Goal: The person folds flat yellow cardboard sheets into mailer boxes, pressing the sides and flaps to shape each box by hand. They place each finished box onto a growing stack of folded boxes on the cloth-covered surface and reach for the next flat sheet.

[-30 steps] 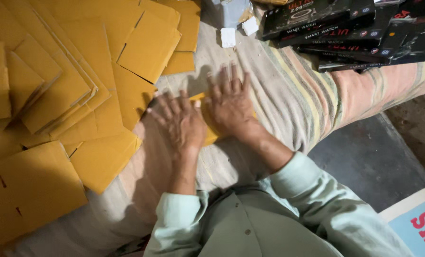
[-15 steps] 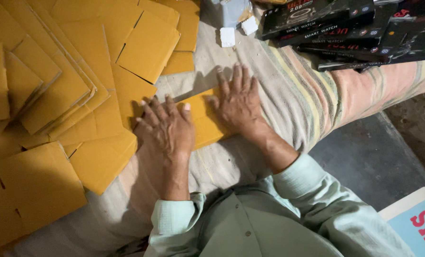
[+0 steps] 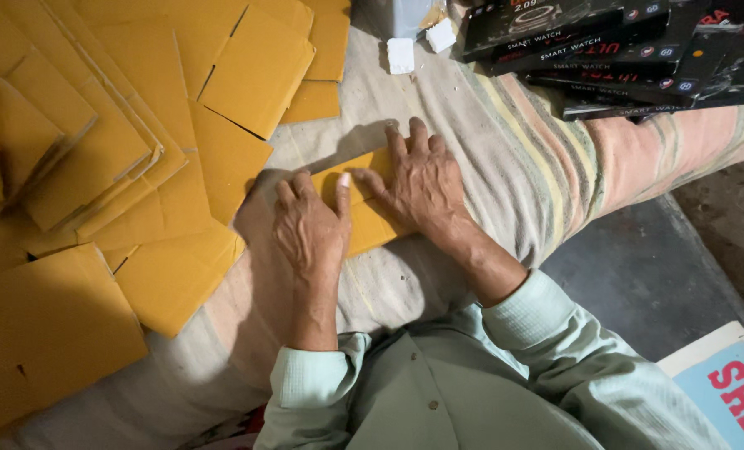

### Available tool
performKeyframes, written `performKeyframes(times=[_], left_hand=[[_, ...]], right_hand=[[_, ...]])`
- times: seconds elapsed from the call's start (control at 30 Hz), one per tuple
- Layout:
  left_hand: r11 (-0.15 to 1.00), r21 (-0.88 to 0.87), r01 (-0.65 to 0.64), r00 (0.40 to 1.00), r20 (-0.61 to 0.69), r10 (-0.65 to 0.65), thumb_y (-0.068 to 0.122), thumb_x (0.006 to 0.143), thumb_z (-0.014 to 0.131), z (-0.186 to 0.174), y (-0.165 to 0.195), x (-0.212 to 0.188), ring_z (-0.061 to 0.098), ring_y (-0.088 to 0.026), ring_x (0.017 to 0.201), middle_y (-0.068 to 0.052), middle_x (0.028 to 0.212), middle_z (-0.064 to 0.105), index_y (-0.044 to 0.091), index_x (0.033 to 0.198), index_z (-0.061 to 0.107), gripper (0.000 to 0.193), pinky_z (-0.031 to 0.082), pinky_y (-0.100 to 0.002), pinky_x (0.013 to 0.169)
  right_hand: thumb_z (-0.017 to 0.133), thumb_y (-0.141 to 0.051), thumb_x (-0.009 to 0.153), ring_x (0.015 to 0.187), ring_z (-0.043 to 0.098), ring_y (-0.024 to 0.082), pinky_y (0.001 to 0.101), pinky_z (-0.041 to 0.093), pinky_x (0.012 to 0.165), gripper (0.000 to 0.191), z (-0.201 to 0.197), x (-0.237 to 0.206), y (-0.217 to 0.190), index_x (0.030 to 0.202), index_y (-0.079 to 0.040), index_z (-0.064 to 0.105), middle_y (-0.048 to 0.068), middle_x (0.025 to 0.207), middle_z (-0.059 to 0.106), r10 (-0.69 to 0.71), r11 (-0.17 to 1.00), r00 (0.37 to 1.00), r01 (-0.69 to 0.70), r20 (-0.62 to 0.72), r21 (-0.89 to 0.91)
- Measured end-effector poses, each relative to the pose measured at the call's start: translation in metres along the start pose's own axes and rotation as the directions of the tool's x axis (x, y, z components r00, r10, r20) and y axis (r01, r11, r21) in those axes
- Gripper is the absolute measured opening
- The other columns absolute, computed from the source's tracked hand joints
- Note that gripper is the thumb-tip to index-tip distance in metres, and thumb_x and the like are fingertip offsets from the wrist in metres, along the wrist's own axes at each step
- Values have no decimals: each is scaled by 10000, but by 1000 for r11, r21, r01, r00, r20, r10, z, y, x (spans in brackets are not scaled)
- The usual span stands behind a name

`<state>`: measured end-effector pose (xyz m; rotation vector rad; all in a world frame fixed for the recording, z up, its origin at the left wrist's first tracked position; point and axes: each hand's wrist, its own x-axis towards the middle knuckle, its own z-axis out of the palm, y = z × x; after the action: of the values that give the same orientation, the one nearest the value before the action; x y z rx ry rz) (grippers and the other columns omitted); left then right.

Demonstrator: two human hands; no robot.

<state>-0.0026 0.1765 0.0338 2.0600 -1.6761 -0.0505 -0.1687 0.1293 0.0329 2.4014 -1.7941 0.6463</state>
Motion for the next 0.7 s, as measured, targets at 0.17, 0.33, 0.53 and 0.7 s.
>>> performKeyframes(times=[0.17,0.33,0.53,0.7], left_hand=[[999,-40,-34,999,-26,33,334,1068,551,-1,-2,0,656,-392,971,-203,1093,611,37,1164,602,317,541,-492,791],[998,-48,-32,999,-22,31,322,1056,557,2,-6,0,652,-393,984,-211,1088,606,23,1181,600,327,536,-490,797],[998,-53,-16,1000,13,17,304,1062,538,-3,-6,1,651,-375,1006,-207,1112,606,19,1184,606,318,543,-486,810],[997,-42,-71,997,-22,70,407,1022,589,-4,-6,0,647,-391,971,-235,1086,602,-12,1185,600,450,540,-484,757]], right_hand=[[540,-317,1083,1037,630,399,479,547,875,429,-10,2,-4,1400,-33,595,235,1354,559,16,1000,998,-15,68,-9],[568,-418,986,964,623,408,490,538,826,574,-13,-3,-4,1392,-13,553,258,1312,556,-21,1000,997,22,79,-3],[546,-283,1040,1015,623,417,473,552,859,496,-13,-3,-4,1461,-23,523,273,1437,515,-38,999,998,36,49,28],[577,-323,994,1019,623,426,479,551,829,518,-15,-4,-5,1421,-30,542,279,1429,508,-11,998,995,4,99,64]])
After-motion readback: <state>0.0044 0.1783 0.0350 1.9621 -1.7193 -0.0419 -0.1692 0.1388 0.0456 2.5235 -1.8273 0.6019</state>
